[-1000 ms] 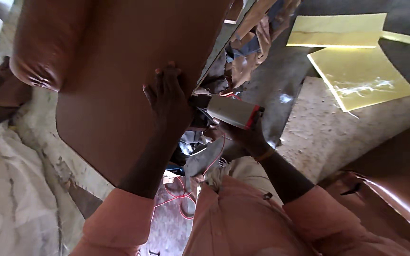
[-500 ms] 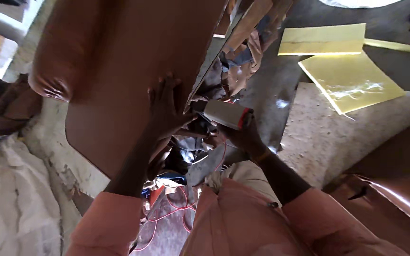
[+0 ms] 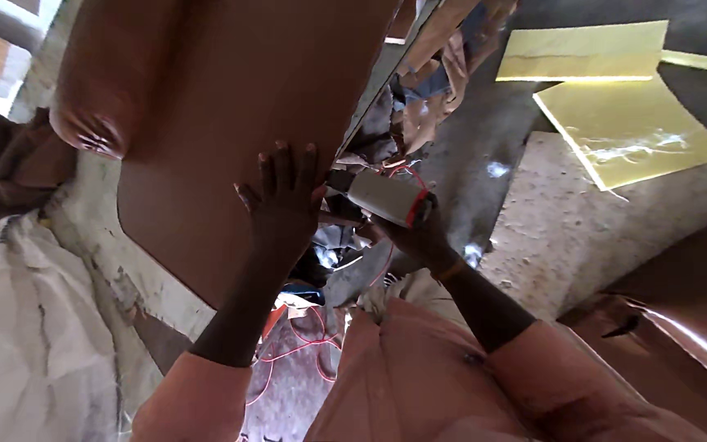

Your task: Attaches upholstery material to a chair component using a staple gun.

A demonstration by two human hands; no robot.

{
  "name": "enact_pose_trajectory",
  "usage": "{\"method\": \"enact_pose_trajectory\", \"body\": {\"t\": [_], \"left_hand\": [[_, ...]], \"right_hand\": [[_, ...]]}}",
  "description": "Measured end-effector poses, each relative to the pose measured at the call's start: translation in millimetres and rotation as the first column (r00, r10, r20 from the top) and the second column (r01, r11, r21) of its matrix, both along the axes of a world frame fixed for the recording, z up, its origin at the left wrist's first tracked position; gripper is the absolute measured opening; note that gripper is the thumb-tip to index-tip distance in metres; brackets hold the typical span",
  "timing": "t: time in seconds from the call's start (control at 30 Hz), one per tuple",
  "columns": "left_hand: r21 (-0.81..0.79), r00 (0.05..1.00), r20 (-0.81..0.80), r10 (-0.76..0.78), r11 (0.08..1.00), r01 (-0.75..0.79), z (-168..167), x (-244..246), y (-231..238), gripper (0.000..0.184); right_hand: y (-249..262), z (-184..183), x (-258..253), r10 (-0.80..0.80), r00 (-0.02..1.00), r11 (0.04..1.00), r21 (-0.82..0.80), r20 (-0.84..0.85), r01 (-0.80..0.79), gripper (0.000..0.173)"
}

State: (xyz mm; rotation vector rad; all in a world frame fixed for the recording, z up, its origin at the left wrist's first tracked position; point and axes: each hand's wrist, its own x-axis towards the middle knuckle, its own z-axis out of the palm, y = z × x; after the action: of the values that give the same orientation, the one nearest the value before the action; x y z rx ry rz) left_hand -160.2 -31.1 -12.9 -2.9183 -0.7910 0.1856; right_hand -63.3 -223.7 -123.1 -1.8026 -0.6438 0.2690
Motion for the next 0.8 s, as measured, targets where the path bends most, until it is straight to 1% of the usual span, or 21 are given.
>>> {"method": "enact_pose_trajectory", "body": {"t": [0.1,0.17,0.23,0.27,0.4,0.47,0.57,0.67,0.73,0.8], "left_hand": [[0.005,1.000,0.028,-0.010,1.000,0.010,-3,-1,1,0.064],[0.009,0.999,0.044,-0.017,1.000,0.016,-5,-2,2,0.065],[0.001,0.999,0.048,-0.021,1.000,0.021,-5,-2,4,0.065],[-0.008,0.999,0.049,-0.021,1.000,0.022,-5,-2,5,0.066],[-0.029,0.998,0.059,-0.017,0.999,0.019,-5,-1,4,0.066],[-0.047,0.997,0.068,-0.028,0.998,0.031,-3,-2,4,0.068],[-0.121,0.998,0.061,-0.025,0.992,0.032,1,-4,4,0.072],[-0.107,0.999,0.051,-0.016,0.994,0.022,-1,-4,7,0.077],[-0.112,0.999,0.039,-0.019,0.993,0.023,1,-5,5,0.075],[-0.120,0.998,0.059,-0.038,0.992,0.045,2,-7,2,0.073]], "right_hand": [[-5,3,-4,0.070,0.995,0.997,-0.015,0.071,-0.069,0.032],[-6,2,-4,0.064,0.997,0.998,0.004,0.050,-0.064,0.034],[-6,1,-5,0.041,0.999,0.999,0.009,-0.028,-0.041,0.040],[-5,2,-5,0.033,0.999,0.999,0.001,-0.018,-0.033,0.040],[-3,6,-3,0.079,0.988,0.995,-0.074,0.130,-0.070,0.031],[-3,7,-1,0.099,0.984,0.992,-0.096,0.149,-0.085,0.029],[-7,14,-4,0.087,0.986,0.994,-0.073,0.144,-0.077,0.025],[-10,6,-10,0.096,0.981,0.995,-0.025,0.169,-0.093,0.026],[-11,0,-16,0.096,0.980,0.995,-0.002,0.174,-0.097,0.032],[-10,0,-22,0.090,0.981,0.995,0.020,0.174,-0.095,0.029]]}}
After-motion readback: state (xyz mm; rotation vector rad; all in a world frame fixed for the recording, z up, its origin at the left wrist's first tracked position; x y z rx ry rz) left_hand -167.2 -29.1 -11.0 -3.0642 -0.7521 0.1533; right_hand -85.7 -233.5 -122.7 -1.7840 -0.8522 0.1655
